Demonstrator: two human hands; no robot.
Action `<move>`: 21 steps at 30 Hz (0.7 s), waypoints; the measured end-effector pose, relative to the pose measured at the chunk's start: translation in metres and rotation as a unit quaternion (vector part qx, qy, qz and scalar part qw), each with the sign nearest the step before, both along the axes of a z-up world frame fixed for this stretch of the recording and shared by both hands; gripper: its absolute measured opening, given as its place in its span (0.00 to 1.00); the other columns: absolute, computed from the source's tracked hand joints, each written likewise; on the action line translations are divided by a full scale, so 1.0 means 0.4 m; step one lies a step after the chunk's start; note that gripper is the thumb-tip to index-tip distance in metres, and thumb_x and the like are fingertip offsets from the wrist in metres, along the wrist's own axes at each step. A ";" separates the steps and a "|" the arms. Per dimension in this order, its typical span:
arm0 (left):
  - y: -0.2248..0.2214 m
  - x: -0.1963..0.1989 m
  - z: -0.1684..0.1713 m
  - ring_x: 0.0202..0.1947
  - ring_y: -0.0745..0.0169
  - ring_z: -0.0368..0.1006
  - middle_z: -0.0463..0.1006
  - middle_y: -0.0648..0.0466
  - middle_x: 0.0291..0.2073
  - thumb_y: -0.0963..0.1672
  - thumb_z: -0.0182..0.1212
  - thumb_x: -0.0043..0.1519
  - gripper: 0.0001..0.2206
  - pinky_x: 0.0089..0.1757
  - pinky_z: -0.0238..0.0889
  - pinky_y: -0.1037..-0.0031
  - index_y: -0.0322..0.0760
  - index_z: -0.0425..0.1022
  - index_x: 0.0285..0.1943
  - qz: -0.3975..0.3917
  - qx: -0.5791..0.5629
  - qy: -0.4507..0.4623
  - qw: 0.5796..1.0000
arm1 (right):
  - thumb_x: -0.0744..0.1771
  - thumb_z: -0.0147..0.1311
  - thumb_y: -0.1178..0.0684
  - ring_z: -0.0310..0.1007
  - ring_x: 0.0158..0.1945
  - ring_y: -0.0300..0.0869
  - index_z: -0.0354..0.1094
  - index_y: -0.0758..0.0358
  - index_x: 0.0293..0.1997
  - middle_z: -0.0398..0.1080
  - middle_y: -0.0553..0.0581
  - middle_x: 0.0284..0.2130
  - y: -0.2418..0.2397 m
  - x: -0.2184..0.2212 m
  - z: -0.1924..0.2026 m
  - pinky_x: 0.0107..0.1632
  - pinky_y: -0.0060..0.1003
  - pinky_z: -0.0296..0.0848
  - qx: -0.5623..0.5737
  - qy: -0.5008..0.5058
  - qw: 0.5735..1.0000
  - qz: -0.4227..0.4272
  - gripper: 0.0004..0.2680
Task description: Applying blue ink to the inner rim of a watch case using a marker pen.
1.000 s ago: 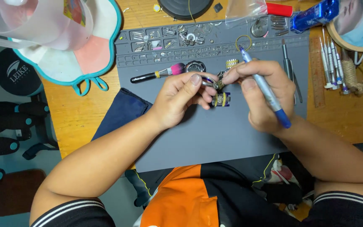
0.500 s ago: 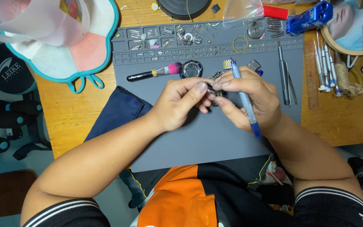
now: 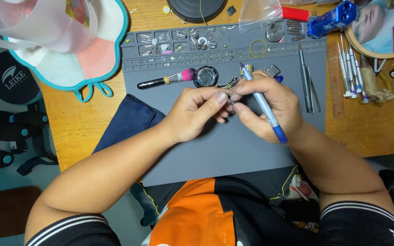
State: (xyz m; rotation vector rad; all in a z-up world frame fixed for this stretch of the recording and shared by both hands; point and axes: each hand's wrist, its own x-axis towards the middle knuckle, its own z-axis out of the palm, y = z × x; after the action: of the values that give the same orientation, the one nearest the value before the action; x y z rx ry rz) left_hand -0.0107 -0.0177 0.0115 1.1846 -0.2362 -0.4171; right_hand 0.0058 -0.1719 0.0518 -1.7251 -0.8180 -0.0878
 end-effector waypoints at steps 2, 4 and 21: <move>-0.005 -0.001 -0.001 0.24 0.66 0.67 0.70 0.46 0.21 0.45 0.46 0.55 0.12 0.26 0.68 0.76 0.29 0.69 0.37 0.029 -0.023 -0.001 0.999 | 0.57 0.47 0.69 0.64 0.28 0.51 0.57 0.75 0.31 0.64 0.64 0.23 0.000 0.006 -0.005 0.31 0.39 0.63 0.044 0.004 0.999 0.009 0.06; -0.007 -0.003 0.008 0.23 0.66 0.66 0.69 0.46 0.20 0.44 0.46 0.55 0.11 0.25 0.67 0.76 0.27 0.68 0.36 0.050 -0.017 0.004 0.999 | 0.57 0.47 0.68 0.64 0.28 0.50 0.57 0.76 0.31 0.63 0.64 0.23 -0.005 0.004 -0.012 0.32 0.37 0.62 0.051 0.020 0.998 0.005 0.06; 0.003 0.021 0.034 0.18 0.68 0.63 0.67 0.52 0.18 0.39 0.52 0.50 0.04 0.22 0.59 0.81 0.32 0.70 0.32 0.157 0.092 -0.234 0.955 | 0.57 0.46 0.68 0.62 0.30 0.39 0.54 0.76 0.35 0.62 0.61 0.24 -0.021 -0.010 -0.011 0.36 0.31 0.64 0.096 0.172 0.980 -0.015 0.08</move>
State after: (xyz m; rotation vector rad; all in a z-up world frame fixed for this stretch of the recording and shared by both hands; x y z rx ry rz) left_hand -0.0024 -0.0164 0.0250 1.4688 -0.4166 0.1305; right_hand 0.0018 -0.1803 0.0473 -1.5140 -0.5108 0.1075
